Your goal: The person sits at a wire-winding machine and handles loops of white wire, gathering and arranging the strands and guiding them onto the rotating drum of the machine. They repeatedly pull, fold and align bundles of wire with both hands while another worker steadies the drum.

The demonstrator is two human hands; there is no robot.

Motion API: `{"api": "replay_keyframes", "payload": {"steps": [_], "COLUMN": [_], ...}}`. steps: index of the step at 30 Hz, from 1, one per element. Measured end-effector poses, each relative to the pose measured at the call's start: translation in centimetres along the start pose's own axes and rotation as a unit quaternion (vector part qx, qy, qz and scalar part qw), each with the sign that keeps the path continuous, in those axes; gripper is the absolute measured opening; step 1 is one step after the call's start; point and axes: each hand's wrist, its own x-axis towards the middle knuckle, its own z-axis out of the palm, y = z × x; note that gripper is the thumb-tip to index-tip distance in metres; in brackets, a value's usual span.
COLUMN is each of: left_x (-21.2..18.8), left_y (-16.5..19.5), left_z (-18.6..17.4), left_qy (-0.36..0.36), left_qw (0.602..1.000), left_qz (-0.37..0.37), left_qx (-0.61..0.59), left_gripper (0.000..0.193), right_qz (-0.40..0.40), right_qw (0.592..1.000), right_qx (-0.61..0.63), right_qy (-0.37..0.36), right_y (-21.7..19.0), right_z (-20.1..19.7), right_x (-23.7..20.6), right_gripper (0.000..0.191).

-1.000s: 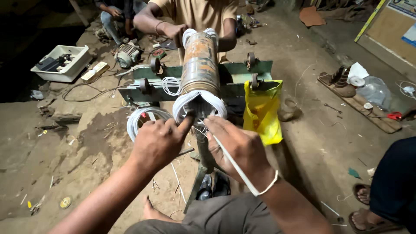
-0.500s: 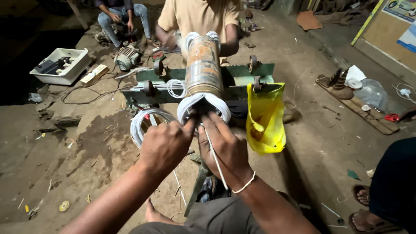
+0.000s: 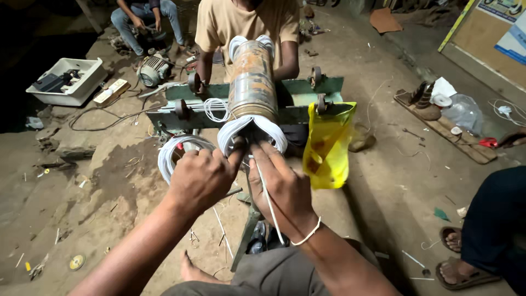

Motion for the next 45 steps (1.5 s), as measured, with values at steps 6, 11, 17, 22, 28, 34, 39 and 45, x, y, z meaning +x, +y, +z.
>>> {"api": "replay_keyframes", "payload": {"steps": [6, 11, 17, 22, 28, 34, 39, 45], "left_x": [-0.2, -0.3, -0.6, 0.4, 1.3, 1.0, 0.6, -0.1], "left_y": [0.1, 0.0, 0.1, 0.3, 1.7, 2.4, 3.2, 3.3], "left_z": [0.7, 0.6, -1.5, -2.5, -2.0, -1.2, -0.5, -0.2], "left_qy": [-0.014, 0.019, 0.131, 0.065, 0.117, 0.146, 0.171, 0.191], "left_qw": [1.000, 1.000, 0.935, 0.744, 0.734, 0.703, 0.671, 0.657], "left_qz": [0.005, -0.004, -0.168, -0.243, -0.266, -0.299, -0.313, -0.296], "left_qx": [0.014, -0.009, -0.285, -0.619, -0.614, -0.629, -0.650, -0.667], "left_gripper": [0.042, 0.030, 0.046, 0.060, 0.048, 0.046, 0.046, 0.047], "right_qz": [0.015, 0.049, 0.092, 0.018, 0.022, 0.019, 0.028, 0.028], "right_qw": [0.999, 0.995, 0.988, 0.997, 0.997, 0.996, 0.989, 0.993], "right_qx": [0.023, 0.044, -0.018, -0.016, -0.010, -0.038, -0.106, -0.067], "right_qy": [-0.033, -0.074, -0.124, -0.073, -0.069, -0.081, -0.102, -0.093], "right_y": [0.5, 0.0, 0.0, -1.5, -3.7, -3.1, -3.1, -2.5], "right_z": [-0.2, -0.7, 0.1, -2.6, -4.2, -3.0, -2.4, -1.9], "right_x": [1.3, 2.2, 3.3, 1.8, 2.1, 2.6, 2.7, 3.5], "right_gripper": [0.025, 0.018, 0.023, 0.041, 0.036, 0.038, 0.024, 0.019]}}
